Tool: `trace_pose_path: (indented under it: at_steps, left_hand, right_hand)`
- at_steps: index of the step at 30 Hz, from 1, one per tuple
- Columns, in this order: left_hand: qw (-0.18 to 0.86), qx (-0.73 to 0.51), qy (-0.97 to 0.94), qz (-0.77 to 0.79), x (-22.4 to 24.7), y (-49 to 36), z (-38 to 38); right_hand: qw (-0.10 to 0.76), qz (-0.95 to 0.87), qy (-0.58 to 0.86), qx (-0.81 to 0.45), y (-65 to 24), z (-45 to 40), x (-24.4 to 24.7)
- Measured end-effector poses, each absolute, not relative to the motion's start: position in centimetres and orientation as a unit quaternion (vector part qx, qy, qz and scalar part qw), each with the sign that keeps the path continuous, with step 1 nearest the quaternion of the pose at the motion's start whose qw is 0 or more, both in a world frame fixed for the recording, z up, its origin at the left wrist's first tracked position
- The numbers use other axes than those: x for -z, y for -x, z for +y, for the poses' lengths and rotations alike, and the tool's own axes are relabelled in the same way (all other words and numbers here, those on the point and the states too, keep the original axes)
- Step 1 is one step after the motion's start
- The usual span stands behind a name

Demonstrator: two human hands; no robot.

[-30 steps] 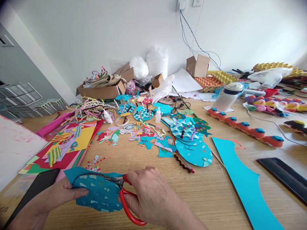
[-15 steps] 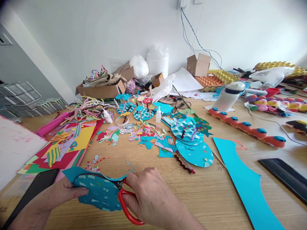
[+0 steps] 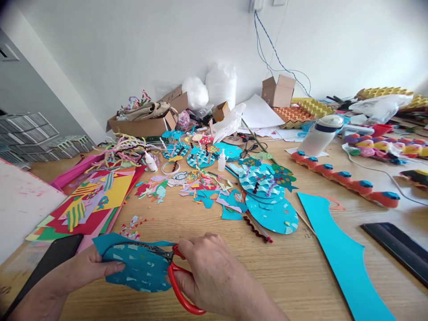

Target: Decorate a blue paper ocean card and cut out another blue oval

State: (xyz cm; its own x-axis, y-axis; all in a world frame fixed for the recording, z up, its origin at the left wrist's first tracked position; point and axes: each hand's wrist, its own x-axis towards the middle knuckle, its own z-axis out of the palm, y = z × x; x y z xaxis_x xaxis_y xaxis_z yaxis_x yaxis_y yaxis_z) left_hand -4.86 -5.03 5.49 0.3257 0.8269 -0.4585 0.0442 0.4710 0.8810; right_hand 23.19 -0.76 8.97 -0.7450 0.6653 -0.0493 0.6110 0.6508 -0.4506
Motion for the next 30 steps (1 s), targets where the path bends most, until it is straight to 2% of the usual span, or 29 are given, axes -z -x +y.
trace_pose_path:
  at_steps: [19, 24, 30]
  left_hand:
    - [0.718, -0.274, -0.423, 0.480, -5.2, 5.1, -5.0]
    - [0.685, -0.281, -0.442, 0.507, -4.7, 5.6, -4.9]
    - [0.664, -0.285, -0.440, 0.534, -5.3, 5.8, -4.9]
  right_hand:
    - [0.080, -0.917, 0.344, -0.186, -23.2, -0.8, -8.0]
    - [0.070, -0.923, 0.339, -0.169, -23.2, -0.7, -7.9]
    - [0.059, -0.907, 0.356, -0.218, -23.5, -0.7, -8.4]
